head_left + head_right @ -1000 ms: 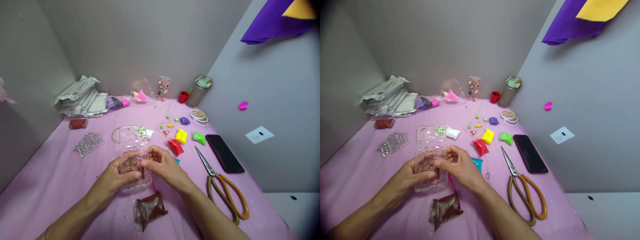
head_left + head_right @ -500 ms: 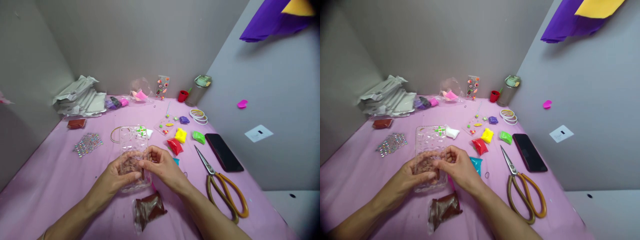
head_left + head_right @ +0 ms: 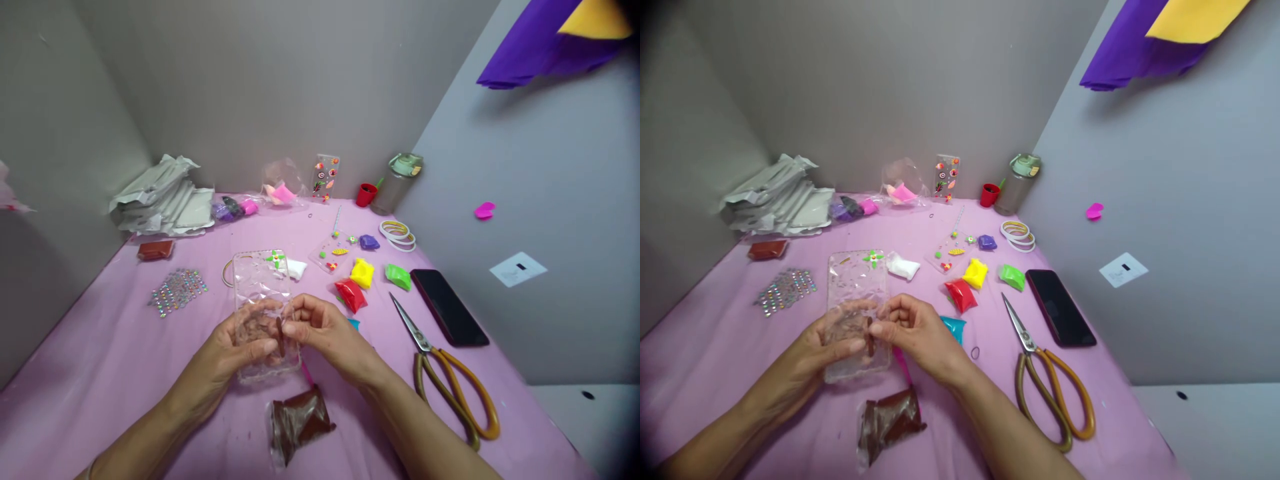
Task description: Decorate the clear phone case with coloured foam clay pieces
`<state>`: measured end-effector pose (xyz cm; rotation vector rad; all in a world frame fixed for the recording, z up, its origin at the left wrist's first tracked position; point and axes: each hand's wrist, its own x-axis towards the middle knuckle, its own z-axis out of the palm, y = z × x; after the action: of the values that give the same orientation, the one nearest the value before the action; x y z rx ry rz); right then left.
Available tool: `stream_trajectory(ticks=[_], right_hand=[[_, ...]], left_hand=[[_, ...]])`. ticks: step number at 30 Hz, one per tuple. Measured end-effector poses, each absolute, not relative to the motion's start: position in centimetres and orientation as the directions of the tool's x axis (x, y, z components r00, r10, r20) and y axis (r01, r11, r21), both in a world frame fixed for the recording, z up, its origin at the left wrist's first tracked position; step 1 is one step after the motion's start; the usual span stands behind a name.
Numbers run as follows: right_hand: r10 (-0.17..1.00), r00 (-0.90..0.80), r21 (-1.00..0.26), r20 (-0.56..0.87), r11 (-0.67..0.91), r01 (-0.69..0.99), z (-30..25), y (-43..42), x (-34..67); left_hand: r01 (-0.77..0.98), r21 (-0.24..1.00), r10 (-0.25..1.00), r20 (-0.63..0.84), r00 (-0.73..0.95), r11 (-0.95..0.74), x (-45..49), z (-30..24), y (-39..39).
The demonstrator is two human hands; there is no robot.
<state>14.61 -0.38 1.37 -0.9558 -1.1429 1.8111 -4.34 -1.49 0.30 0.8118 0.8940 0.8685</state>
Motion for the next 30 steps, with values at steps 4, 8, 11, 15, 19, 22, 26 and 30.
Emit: stream_trajectory(ticks=[4,8,11,15,19,22,26,30], right_hand=[[0.888,-0.42,-0.928,-0.189,-0.301,-0.219,1.2,-0.4,14.5],[0.9,-0.389,-0.938,-0.195,-0.287,-0.196,1.1,-0.5,14.4],[0.897,-0.402,-0.94,-0.18,-0.277,-0.198,1.1,-0.6,14.5],[0.894,-0.417,-0.939,-0.164,-0.271,-0.211,1.2,-0.6,14.4],[0.908,-0.392,-0.955,-0.149,-0.235,-0.182,1.4,-0.7,14.1],[0.963,-0.255,-0.994,-0.087,-0.102,-0.046,1.5,-1.1,13.9],[0.93,0.023,-0.866,0.367,0.332,0.374,1.6,-2.1,13.7],[0.751,-0.067,-0.618,0.657,0.587,0.522,1.5,-3.0,13.5]], left_hand=[[-0.294,0.865,0.896,-0.314,0.315,0.407,-4.3,0.5,-1.5],[-0.297,0.872,0.907,-0.306,0.291,0.389,-4.4,0.6,-1.6],[-0.297,0.878,0.913,-0.296,0.28,0.376,-4.3,0.4,-1.7],[-0.305,0.874,0.916,-0.305,0.261,0.378,-4.3,0.2,-1.7],[-0.303,0.88,0.92,-0.295,0.256,0.366,-4.2,0.2,-1.5],[-0.304,0.882,0.927,-0.301,0.225,0.36,-4.1,0.3,-1.5],[-0.305,0.888,0.937,-0.304,0.173,0.344,-4.2,0.5,-1.6],[-0.324,0.905,0.961,-0.252,0.117,0.277,-4.2,0.5,-1.5]])
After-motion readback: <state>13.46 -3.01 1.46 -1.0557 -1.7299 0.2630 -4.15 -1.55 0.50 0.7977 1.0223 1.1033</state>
